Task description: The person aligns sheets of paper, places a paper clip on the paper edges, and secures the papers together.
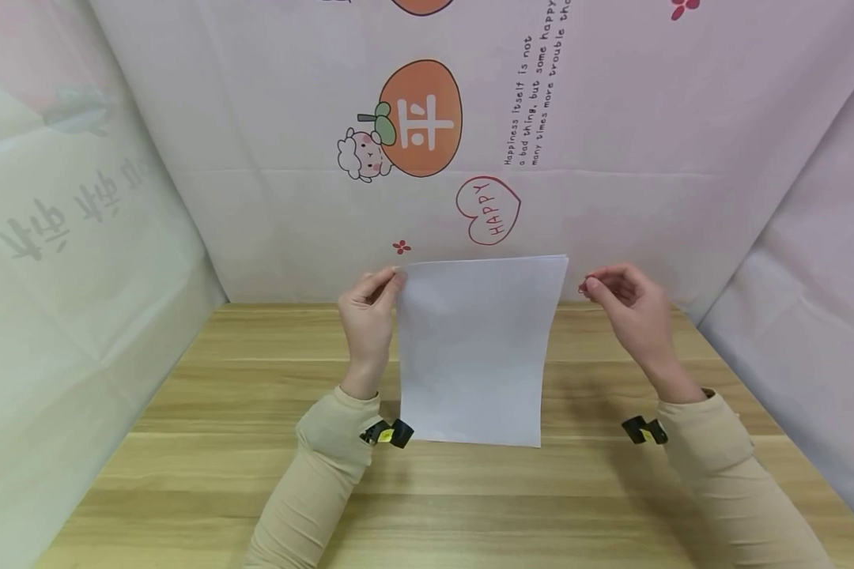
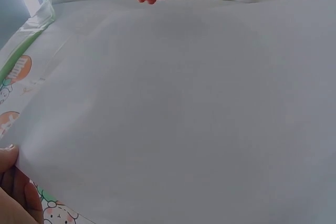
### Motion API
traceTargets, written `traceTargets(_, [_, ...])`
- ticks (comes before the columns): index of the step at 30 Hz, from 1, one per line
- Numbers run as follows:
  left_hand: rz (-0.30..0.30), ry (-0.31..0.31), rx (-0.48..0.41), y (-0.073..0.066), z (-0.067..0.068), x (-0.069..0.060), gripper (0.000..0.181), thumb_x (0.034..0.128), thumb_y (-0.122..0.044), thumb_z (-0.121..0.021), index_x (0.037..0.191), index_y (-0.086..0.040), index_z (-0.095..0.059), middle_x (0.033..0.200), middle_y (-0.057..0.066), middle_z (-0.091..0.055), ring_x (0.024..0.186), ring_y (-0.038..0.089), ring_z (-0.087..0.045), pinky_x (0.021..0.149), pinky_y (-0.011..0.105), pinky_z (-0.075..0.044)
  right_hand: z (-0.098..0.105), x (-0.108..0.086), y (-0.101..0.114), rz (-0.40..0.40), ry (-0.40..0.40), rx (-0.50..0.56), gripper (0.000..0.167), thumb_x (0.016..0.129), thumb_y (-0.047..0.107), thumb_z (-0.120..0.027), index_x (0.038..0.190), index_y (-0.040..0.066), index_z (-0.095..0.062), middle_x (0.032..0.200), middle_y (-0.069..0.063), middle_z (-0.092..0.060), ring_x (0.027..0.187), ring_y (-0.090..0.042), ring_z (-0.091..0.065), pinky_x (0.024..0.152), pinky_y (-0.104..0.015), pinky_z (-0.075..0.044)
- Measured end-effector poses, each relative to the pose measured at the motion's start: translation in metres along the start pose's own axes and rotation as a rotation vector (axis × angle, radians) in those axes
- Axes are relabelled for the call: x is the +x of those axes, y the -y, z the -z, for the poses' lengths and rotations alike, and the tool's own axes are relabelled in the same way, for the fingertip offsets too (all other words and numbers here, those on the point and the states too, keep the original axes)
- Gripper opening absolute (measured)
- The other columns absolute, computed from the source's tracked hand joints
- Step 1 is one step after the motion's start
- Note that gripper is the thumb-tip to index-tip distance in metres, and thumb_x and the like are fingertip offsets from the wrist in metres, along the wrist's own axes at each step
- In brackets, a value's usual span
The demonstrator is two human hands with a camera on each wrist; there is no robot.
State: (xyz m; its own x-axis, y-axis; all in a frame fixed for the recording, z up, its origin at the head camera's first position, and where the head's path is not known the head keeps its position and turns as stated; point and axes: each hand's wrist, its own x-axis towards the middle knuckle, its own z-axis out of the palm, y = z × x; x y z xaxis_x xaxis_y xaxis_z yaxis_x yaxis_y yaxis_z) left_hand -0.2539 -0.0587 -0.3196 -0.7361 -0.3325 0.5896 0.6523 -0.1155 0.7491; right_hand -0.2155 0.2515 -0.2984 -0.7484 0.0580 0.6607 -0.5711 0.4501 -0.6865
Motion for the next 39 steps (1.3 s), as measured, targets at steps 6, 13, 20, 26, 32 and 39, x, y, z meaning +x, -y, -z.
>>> traceTargets(6, [0.035, 0.003, -0.008, -0.021, -0.003, -0.005, 0.016, 0.0802, 0.008, -0.069, 0.093, 0.017, -0.068, 0.072, -0.010, -0.064, 0.065, 0.003, -0.052, 0.061, 0.014, -0.043, 0.000, 0.000, 0.012, 0.005, 0.000, 0.020, 0.016, 0.090, 0.000, -0.060, 0.098, -0.013, -0.058, 0.084, 0.012, -0.066, 0.076, 0.001, -0.064, 0.069, -0.012, -0.051])
traceTargets(13, [0.038, 0.016, 0.005, -0.024, -0.003, -0.005, 0.016, 0.0812, 0.006, -0.069, 0.094, 0.016, -0.068, 0.072, -0.010, -0.064, 0.066, 0.004, -0.053, 0.060, 0.014, -0.043, -0.001, 0.004, 0.000, 0.015, -0.002, 0.036, 0.017, 0.089, 0.003, -0.064, 0.101, -0.009, -0.061, 0.086, 0.011, -0.067, 0.078, -0.002, -0.066, 0.071, -0.015, -0.053])
traceTargets(20, [0.040, 0.020, 0.006, -0.016, -0.004, -0.003, 0.017, 0.0811, 0.006, -0.069, 0.096, 0.015, -0.068, 0.073, -0.010, -0.064, 0.066, 0.004, -0.053, 0.061, 0.014, -0.043, -0.007, 0.008, 0.005, 0.039, 0.009, 0.016, 0.017, 0.088, 0.007, -0.066, 0.101, -0.004, -0.064, 0.087, 0.012, -0.068, 0.079, -0.002, -0.067, 0.071, -0.013, -0.052])
traceTargets(26, [0.042, 0.010, -0.010, -0.001, -0.004, -0.001, 0.017, 0.0808, 0.003, -0.070, 0.095, 0.013, -0.069, 0.073, -0.012, -0.064, 0.066, 0.004, -0.053, 0.060, 0.014, -0.042, -0.015, 0.011, 0.013, 0.051, 0.012, 0.023, 0.015, 0.086, 0.006, -0.068, 0.098, -0.002, -0.067, 0.086, 0.009, -0.070, 0.078, -0.004, -0.067, 0.071, -0.015, -0.052])
traceTargets(32, [0.022, 0.000, 0.013, 0.002, -0.005, -0.002, 0.019, 0.0800, -0.004, -0.074, 0.093, 0.009, -0.071, 0.073, -0.012, -0.065, 0.064, 0.005, -0.051, 0.058, 0.015, -0.040, -0.024, 0.013, 0.015, 0.064, 0.018, 0.019, 0.014, 0.084, 0.006, -0.070, 0.097, -0.001, -0.069, 0.086, -0.003, -0.073, 0.076, -0.005, -0.068, 0.069, -0.016, -0.053])
traceTargets(39, [0.019, 0.004, 0.016, 0.001, -0.007, -0.004, 0.019, 0.0800, -0.005, -0.074, 0.092, 0.009, -0.072, 0.073, -0.011, -0.064, 0.063, 0.005, -0.051, 0.057, 0.014, -0.040, -0.032, 0.016, 0.021, 0.057, 0.012, 0.041, 0.015, 0.083, 0.015, -0.073, 0.095, 0.006, -0.071, 0.086, 0.001, -0.073, 0.076, -0.006, -0.068, 0.069, -0.017, -0.053])
